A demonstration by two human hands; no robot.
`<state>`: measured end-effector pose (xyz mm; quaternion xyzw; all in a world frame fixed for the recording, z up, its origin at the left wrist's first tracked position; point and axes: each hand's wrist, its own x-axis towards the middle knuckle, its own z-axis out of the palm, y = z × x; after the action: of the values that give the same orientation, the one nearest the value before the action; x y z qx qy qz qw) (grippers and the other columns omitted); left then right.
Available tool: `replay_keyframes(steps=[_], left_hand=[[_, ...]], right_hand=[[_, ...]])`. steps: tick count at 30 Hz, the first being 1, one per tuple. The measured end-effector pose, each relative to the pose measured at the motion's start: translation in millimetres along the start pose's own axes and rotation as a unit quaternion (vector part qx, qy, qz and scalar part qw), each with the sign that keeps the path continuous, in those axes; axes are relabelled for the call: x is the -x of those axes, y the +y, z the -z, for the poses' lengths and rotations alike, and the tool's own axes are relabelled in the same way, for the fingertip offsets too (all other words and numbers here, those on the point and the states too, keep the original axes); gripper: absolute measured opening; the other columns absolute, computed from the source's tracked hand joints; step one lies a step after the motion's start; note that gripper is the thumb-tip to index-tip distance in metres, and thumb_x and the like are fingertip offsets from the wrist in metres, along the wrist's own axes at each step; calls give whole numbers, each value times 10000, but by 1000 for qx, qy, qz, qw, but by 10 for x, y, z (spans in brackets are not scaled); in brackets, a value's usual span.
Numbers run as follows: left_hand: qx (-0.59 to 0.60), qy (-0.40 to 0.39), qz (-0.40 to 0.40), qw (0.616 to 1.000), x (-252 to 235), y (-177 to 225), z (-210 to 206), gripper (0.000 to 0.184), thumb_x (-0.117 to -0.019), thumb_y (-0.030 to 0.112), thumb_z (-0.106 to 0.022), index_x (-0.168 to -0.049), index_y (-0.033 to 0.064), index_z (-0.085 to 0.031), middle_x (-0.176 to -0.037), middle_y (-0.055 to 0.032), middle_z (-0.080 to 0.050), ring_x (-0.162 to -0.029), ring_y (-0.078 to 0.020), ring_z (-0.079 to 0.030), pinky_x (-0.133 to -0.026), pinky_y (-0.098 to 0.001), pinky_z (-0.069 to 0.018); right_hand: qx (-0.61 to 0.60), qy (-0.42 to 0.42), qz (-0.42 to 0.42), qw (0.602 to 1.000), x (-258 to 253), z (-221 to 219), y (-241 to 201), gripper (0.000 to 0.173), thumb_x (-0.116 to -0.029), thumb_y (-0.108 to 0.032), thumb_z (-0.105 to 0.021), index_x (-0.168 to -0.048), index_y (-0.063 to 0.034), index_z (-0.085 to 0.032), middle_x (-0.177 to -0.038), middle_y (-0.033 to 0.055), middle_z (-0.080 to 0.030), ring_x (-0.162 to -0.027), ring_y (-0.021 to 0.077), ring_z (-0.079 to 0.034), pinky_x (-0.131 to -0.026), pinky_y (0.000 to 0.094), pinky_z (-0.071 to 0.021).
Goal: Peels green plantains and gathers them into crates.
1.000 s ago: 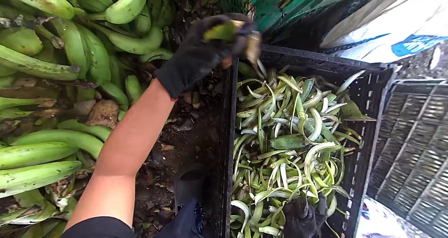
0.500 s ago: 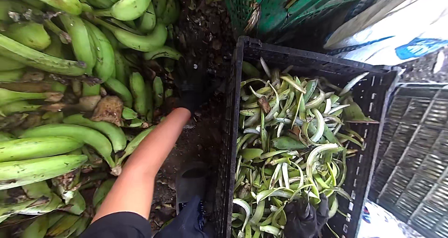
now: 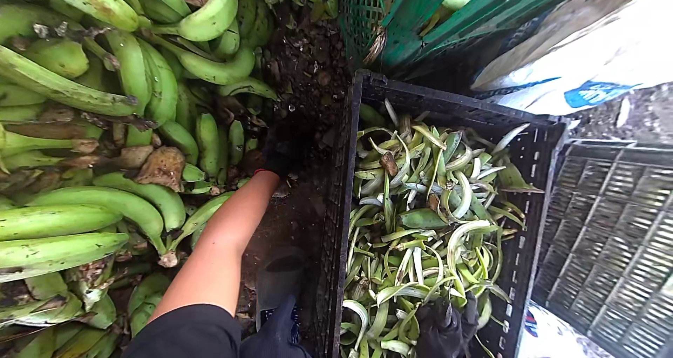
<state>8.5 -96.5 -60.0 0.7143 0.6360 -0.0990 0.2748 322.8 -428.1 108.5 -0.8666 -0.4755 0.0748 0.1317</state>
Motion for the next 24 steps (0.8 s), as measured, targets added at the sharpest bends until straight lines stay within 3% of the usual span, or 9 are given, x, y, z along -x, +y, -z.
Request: replay_keyframes(steps=[3,6,10,13,17,19,20,22,24], left_hand=[[1,-30,20,999,140,94,66,639,-982,280,-627,-1543,70,-404,-1585,-241,-366,-1471,-477,-298,-1165,-655,-260],[43,-47,77,995,244,252,184,591,-1011,318,-598,-1525,77,-435,-1534,-276,-418,-1429,-518,-346,-1096,-724,-304],[67,-73,123,987,381,199,157,546,-1017,289,-598,-1469,6,-483,-1479,-311,-463,-1397,-516,-394,-1084,-711,-329],[77,-68,125,987,435,219,230,558,-1035,284,-568,-1488,-18,-444,-1504,-319,-428,-1423,-513,-357,-1100,-699,-313],[50,-31,88,994,375,49,26,525,-1034,317,-560,-1477,47,-482,-1450,-279,-508,-1356,-480,-466,-1060,-685,-386],[50,0,102,994,323,-50,-105,627,-1027,410,-552,-1547,92,-403,-1534,-267,-424,-1415,-486,-392,-1072,-711,-357],[58,15,117,991,322,-68,-142,695,-1010,443,-572,-1568,84,-365,-1577,-268,-361,-1454,-490,-328,-1098,-720,-315],[70,10,163,984,345,13,-68,807,-941,443,-675,-1556,26,-359,-1581,-294,-334,-1465,-499,-300,-1118,-717,-290],[62,-135,205,967,462,383,481,707,-1013,364,-616,-1554,0,-343,-1601,-279,-309,-1491,-449,-278,-1173,-618,-271]], right_hand=[[-5,16,1,1000,11,-18,-2,602,-913,-452,-522,-884,122,-703,-1499,422,-389,-1461,551,-304,-1214,525,-233],[2,14,10,1000,11,-18,15,627,-933,-476,-501,-907,113,-716,-1495,415,-401,-1461,549,-308,-1211,527,-237],[12,17,11,1000,19,-25,36,643,-923,-510,-496,-885,93,-719,-1489,409,-416,-1452,555,-323,-1203,536,-253],[6,14,12,1000,14,-12,6,622,-906,-480,-527,-895,112,-719,-1487,424,-403,-1442,574,-321,-1200,544,-252],[16,16,7,1000,4,-18,8,647,-912,-516,-512,-876,96,-717,-1489,405,-420,-1437,564,-342,-1195,556,-264],[14,21,3,1000,1,-26,14,636,-907,-510,-514,-879,93,-717,-1491,393,-429,-1441,549,-347,-1198,546,-259],[16,22,4,1000,-6,-18,8,629,-911,-495,-514,-887,98,-721,-1489,394,-432,-1438,557,-348,-1198,553,-257],[16,17,2,1000,-14,-2,-6,624,-925,-479,-512,-911,109,-721,-1488,402,-426,-1437,579,-334,-1196,580,-245],[11,22,-5,1000,4,-35,16,604,-905,-467,-527,-902,104,-723,-1486,396,-434,-1438,575,-335,-1195,577,-243]])
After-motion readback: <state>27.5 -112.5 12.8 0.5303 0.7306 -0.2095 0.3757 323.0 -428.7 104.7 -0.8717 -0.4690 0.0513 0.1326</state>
